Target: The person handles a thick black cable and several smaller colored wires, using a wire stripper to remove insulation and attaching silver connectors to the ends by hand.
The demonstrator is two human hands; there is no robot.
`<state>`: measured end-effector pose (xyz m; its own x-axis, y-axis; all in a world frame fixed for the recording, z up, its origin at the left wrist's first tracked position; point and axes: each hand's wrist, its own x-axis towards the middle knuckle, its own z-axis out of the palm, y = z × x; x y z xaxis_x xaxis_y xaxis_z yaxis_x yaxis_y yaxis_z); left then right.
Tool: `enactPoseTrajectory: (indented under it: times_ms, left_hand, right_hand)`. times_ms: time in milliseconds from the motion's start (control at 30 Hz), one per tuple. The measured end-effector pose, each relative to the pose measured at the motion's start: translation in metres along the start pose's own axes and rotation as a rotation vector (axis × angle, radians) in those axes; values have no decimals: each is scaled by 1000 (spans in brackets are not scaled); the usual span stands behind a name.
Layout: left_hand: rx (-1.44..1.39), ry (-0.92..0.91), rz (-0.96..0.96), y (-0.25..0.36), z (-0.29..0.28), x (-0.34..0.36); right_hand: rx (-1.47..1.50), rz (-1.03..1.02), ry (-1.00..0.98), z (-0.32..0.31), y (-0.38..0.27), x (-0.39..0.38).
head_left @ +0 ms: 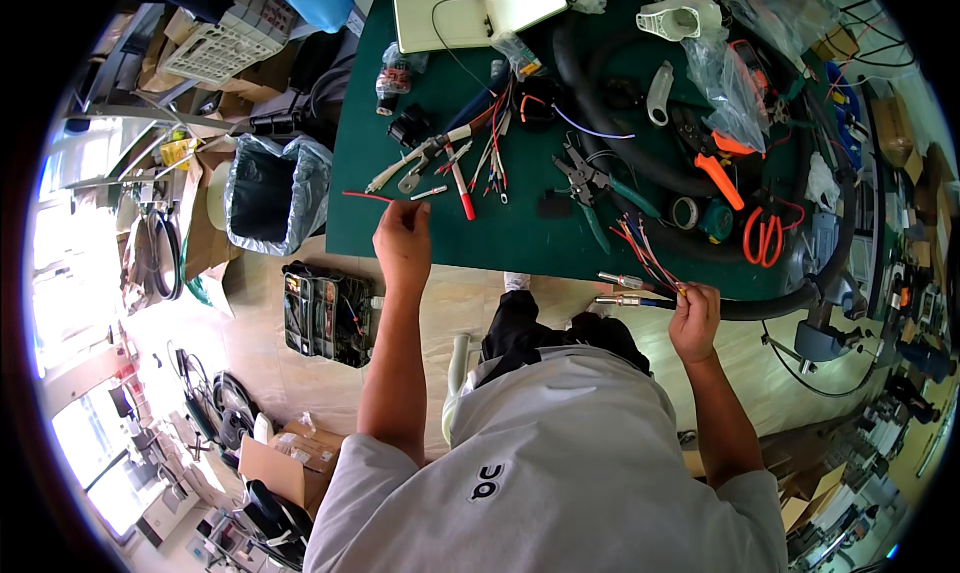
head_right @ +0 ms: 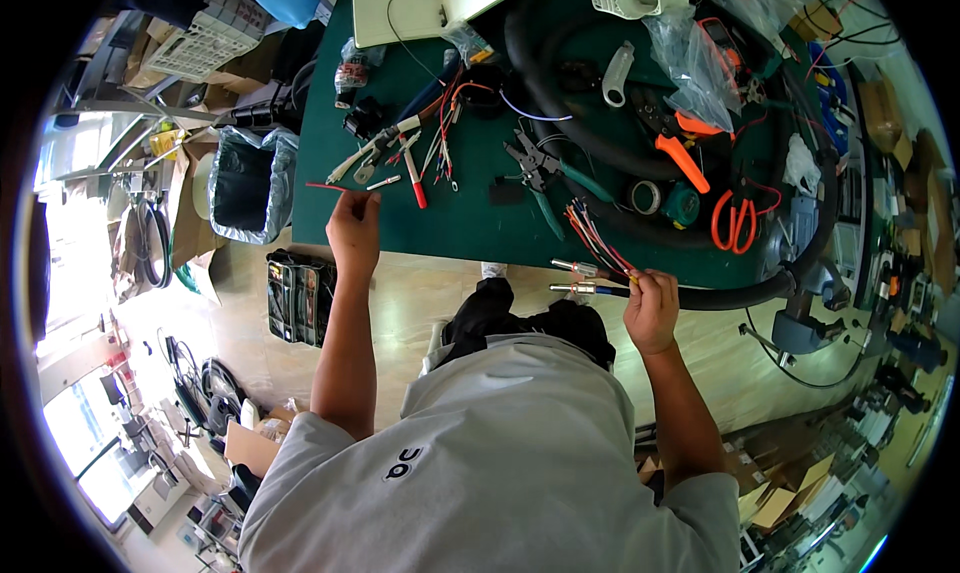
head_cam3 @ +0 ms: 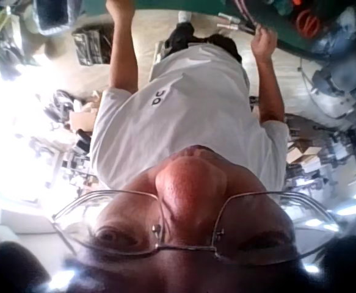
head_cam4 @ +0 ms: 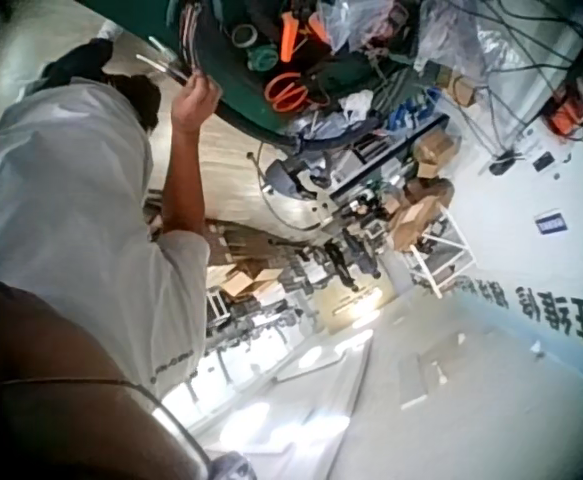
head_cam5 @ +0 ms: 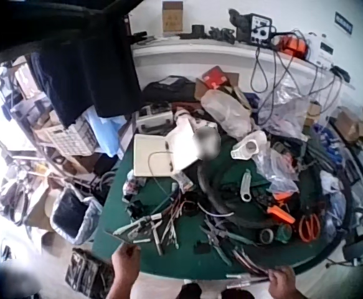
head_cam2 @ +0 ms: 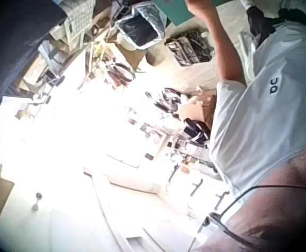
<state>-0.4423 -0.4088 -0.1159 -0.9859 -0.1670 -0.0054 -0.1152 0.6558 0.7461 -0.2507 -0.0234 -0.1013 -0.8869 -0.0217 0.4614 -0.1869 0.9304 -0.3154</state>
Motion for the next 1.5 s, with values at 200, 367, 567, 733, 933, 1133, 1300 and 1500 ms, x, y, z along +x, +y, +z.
enactPoseTrajectory:
  times_ms: [200, 367, 567, 733, 933, 1133, 1300, 1500]
  left_hand:
    - [374, -4, 351, -13, 20, 11]
    - [401, 50, 408, -15, 29, 17]
    - [371, 36, 402, -11, 22, 16]
    - [247, -17, 330, 20, 8, -9]
    - [-319, -399, 63, 67, 14, -51]
    - [-533, -816, 35, 114, 36, -103]
    - [-462, -881, 32, 152, 58, -137]
    - [-380, -825, -39, 169, 75, -154]
  right_hand:
    - [-11, 20, -22, 0, -1, 2]
    - [-6, -19, -38, -2, -2, 1]
    - [28, -22, -44, -2, -3, 1]
    - [29, -16, -29, -3, -4, -1]
    - [58, -3, -22, -6, -2, 0]
    - [129, 3, -23, -10, 0, 3]
    - [220, -1, 14, -10, 3, 1]
    - [306, -37, 30, -15, 4, 6]
